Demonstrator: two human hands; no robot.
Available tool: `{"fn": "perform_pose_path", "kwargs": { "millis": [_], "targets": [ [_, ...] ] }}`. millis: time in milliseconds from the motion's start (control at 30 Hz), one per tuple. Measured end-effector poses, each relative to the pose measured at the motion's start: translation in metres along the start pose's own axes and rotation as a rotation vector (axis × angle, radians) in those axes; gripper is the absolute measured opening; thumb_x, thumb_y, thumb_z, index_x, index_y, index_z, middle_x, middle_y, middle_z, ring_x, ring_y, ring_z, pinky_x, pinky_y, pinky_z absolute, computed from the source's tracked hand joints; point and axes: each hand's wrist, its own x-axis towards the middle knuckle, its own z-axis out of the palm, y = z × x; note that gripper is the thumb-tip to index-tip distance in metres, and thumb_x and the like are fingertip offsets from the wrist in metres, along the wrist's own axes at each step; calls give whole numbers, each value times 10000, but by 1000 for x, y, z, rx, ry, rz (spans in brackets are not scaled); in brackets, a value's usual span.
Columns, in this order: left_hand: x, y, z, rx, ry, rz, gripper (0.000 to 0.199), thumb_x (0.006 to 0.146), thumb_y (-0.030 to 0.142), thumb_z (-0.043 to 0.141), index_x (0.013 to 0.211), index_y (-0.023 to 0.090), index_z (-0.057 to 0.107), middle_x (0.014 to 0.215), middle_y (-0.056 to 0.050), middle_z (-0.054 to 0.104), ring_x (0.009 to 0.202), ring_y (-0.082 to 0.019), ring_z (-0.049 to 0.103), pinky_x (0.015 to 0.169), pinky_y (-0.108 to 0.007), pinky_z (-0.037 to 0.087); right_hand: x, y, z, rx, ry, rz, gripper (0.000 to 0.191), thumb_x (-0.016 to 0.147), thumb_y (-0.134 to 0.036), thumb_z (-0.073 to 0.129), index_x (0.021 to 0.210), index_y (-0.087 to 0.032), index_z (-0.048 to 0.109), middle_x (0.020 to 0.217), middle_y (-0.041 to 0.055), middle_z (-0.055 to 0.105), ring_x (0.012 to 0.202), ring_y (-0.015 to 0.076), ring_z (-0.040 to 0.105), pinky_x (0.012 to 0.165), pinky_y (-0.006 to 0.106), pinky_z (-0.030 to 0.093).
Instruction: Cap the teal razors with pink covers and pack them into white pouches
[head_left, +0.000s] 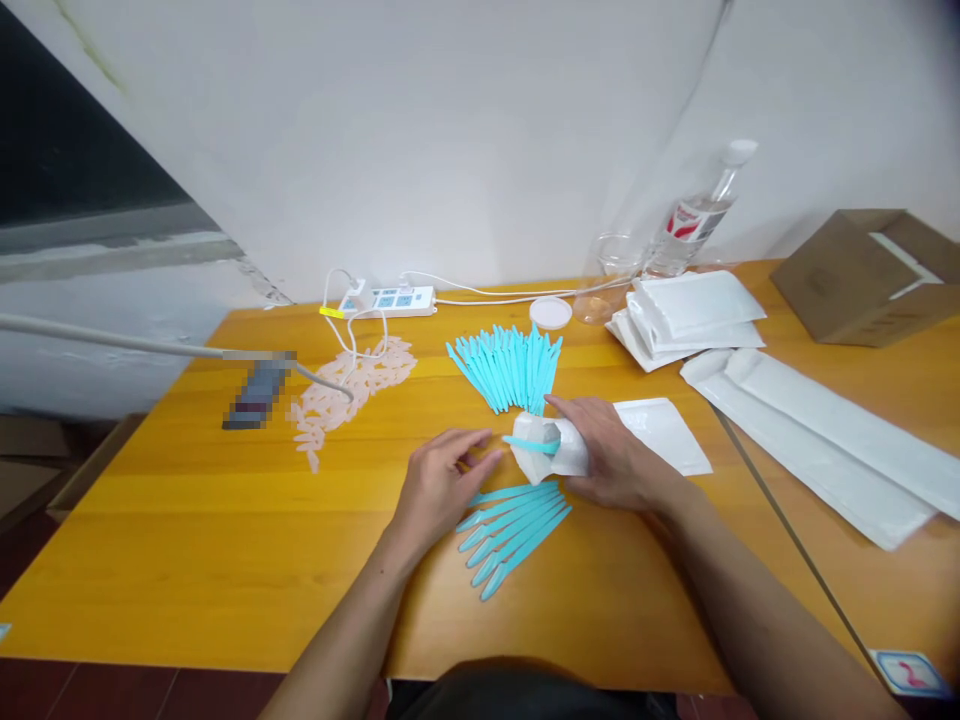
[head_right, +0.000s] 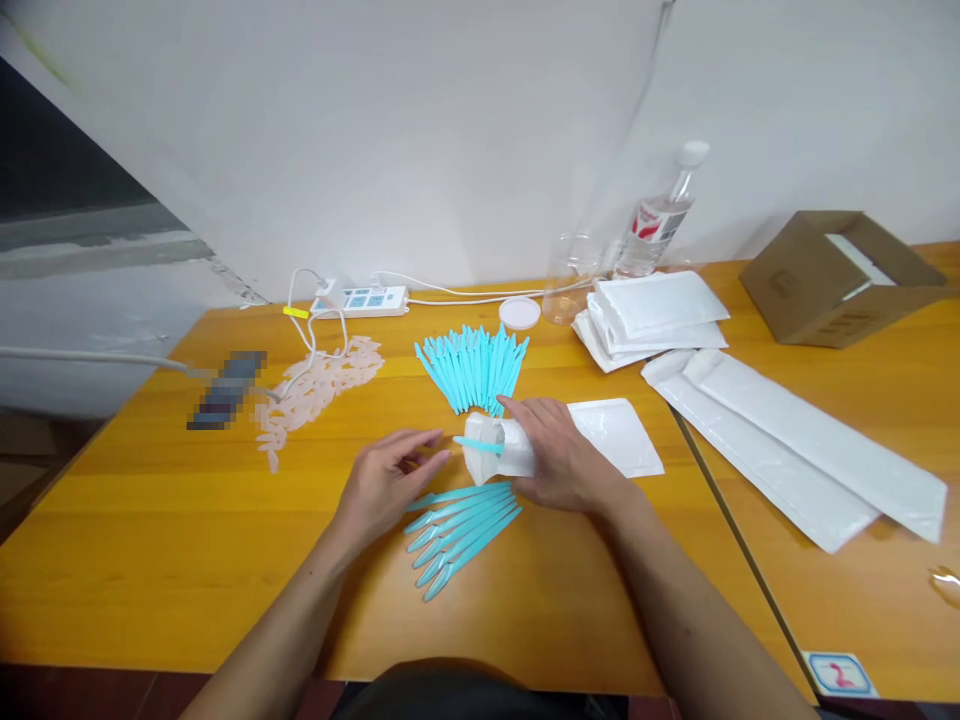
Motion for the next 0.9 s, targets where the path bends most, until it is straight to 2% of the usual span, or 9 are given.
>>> {"fn": "perform_pose_path", "kwargs": {
  "millis": [200, 367, 433, 500, 567, 633, 667, 767, 900],
  "targets": [
    [13, 24, 20, -10, -140, 143, 134, 904, 164, 678, 926, 215, 799, 932, -17, 773, 823, -147, 703, 759, -249, 522, 0, -1, 4, 31, 9, -23, 945, 682, -200, 683, 1537, -190, 283, 1285, 162, 578, 1176, 371, 529, 1005, 534, 411],
    [12, 18, 26, 215, -80, 101, 182, 891, 207, 695, 1045, 231, 789, 975, -37, 754, 883, -188, 693, 795, -299, 516, 1, -1, 6, 37, -21, -19, 956, 672, -183, 673, 1540, -179, 273, 1290, 156, 567, 1183, 357, 519, 1022, 527, 410],
    [16, 17, 30, 252, -133, 108, 122, 876, 195, 700, 927, 235, 804, 911, -28, 750, 844, -188, 683, 771, -300, 505, 1, -1, 6, 35, -27, -16, 959, 658, -169, 667, 1536, -179, 280, 1291, 157, 568, 1183, 359, 519, 1020, 529, 412],
    [19, 17, 31, 143, -222, 156, 142, 889, 169, 672, 877, 231, 800, 909, -23, 750, 823, -169, 674, 761, -280, 500, 0, -1, 7, 33, -26, -13, 958, 651, -158, 663, 1532, -185, 288, 1295, 157, 567, 1188, 361, 517, 1019, 530, 411],
    [19, 15, 23, -28, -259, 175, 170, 925, 181, 634, 972, 224, 792, 966, -31, 752, 824, -149, 670, 760, -258, 503, 0, 0, 7, 27, -22, -11, 949, 664, -168, 666, 1533, -185, 286, 1292, 157, 567, 1183, 360, 519, 1014, 529, 413],
    [13, 8, 5, -91, -242, 126, 191, 949, 247, 628, 1068, 218, 774, 989, -41, 746, 796, -140, 657, 731, -247, 499, 0, 2, 6, 19, -20, -2, 938, 684, -198, 677, 1535, -179, 284, 1276, 159, 571, 1168, 360, 523, 1004, 530, 418],
    [7, 3, -6, -49, -233, 80, 194, 941, 285, 647, 1072, 219, 773, 962, -39, 741, 761, -137, 642, 703, -247, 489, 0, 3, 5, 15, -23, 6, 933, 691, -216, 684, 1534, -176, 288, 1269, 160, 573, 1163, 362, 524, 1000, 532, 419],
    [-11, -13, -35, 158, -336, -2, 149, 900, 308, 697, 1000, 247, 789, 927, -14, 728, 702, -130, 616, 653, -247, 454, 1, 5, 4, 3, -48, 19, 939, 684, -235, 697, 1533, -172, 300, 1288, 164, 573, 1180, 370, 516, 1011, 539, 408],
    [-23, -18, -42, 307, -412, 9, 131, 906, 262, 664, 969, 267, 779, 954, -2, 716, 823, -151, 649, 723, -253, 455, 0, 7, 5, -4, -61, 14, 964, 663, -213, 688, 1542, -181, 292, 1364, 164, 549, 1216, 370, 507, 1040, 546, 383]
  ]
}}
